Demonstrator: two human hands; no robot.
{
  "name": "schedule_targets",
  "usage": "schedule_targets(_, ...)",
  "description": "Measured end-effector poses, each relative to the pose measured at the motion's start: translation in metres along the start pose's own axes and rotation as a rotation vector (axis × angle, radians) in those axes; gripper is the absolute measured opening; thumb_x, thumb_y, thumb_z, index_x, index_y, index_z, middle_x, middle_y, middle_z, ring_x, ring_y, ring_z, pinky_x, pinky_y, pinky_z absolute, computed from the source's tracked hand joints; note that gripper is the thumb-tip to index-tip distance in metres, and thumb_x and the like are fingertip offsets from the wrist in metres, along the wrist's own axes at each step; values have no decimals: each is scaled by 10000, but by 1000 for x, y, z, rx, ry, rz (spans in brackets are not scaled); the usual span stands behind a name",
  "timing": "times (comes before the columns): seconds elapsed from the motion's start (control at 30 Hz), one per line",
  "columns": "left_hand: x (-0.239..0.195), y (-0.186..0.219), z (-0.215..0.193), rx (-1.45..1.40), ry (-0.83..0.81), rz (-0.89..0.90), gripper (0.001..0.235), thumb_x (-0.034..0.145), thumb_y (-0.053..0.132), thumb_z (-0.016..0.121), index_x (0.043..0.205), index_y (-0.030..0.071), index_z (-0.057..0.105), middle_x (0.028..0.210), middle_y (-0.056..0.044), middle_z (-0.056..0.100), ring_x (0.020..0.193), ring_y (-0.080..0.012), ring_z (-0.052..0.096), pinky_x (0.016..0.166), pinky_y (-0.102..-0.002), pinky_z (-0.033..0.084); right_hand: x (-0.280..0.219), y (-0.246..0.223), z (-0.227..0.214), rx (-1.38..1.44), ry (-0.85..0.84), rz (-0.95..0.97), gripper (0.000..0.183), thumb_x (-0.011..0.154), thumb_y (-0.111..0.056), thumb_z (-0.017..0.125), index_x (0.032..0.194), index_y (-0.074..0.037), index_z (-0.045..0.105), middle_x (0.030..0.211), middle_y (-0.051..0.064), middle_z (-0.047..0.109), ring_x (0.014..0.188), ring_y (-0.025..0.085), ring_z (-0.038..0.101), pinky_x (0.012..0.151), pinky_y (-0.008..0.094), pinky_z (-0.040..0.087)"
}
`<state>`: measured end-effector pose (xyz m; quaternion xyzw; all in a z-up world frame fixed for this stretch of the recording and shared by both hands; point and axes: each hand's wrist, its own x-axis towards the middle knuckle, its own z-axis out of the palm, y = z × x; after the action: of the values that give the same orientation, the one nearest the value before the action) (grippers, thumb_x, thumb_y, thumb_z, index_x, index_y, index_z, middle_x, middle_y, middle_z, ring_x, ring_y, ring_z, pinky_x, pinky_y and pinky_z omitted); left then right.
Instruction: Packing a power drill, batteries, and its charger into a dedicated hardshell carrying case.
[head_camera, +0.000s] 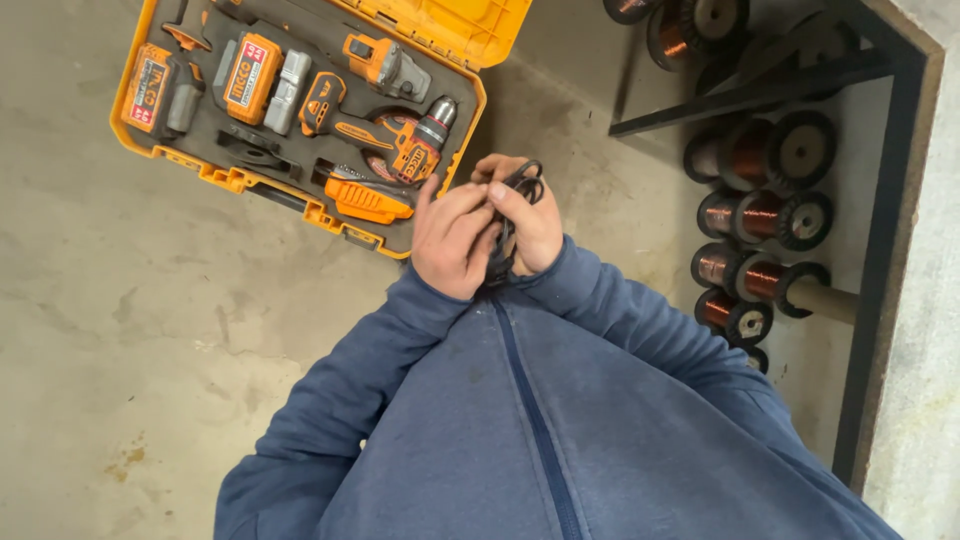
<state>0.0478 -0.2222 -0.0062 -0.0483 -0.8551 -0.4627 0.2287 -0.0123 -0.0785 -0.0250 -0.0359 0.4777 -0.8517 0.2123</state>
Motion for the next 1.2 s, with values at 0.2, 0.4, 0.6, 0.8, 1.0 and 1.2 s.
schedule_targets(0.2,-10,-19,14,-127,76,9,326,946,64,736,1243,77,602,1553,-218,420,1471,-468,416,1265,-515,350,0,-26,26,124,-88,276,310,1034,-256,633,1197,-3,558,1239,129,649,1097,209,629,959,357,542)
schedule_targets(0.4,-19,-20,-5,-463,146,-146,516,915,84,704,1364,58,451,1611,-242,325,1502,-395,370,1269,-450,302,3,-6,6,142,107,169,313,1020,-336,637,1129,-63,532,914,80,628,797,196,616,739,381,553)
schedule_targets(0.6,-84,-86,18,-951,-22,-951,361,1061,250,535,1311,-9,565,1140,-160,646,972,-214,591,880,-341,480,3,7,5,198,50,128,320,1057,-347,673,1093,-60,538,709,12,468,632,122,466,589,306,425)
schedule_targets(0.8,-46,-29,-17,-814,-14,-663,509,1101,387,531,1437,4,537,1176,-118,696,1028,-190,680,953,-327,554,10,39,29,-18,-45,198,296,1035,-319,691,1077,-62,551,712,11,496,630,116,480,577,290,432)
schedule_targets(1.0,-45,-24,-37,-83,-29,-362,738,1088,551,416,1569,-10,400,1431,-195,601,1215,-372,621,1020,-432,503,28,66,41,-72,-15,290,328,1048,-356,659,1150,-52,587,807,-6,549,676,91,500,609,256,444)
schedule_targets(1.2,-63,-49,-52,410,-35,-260,728,1054,551,491,1529,2,439,1548,-150,529,1293,-295,603,1091,-441,429,38,88,62,-42,-96,437,395,1047,-359,614,1284,-45,587,1098,16,671,917,94,597,807,269,516)
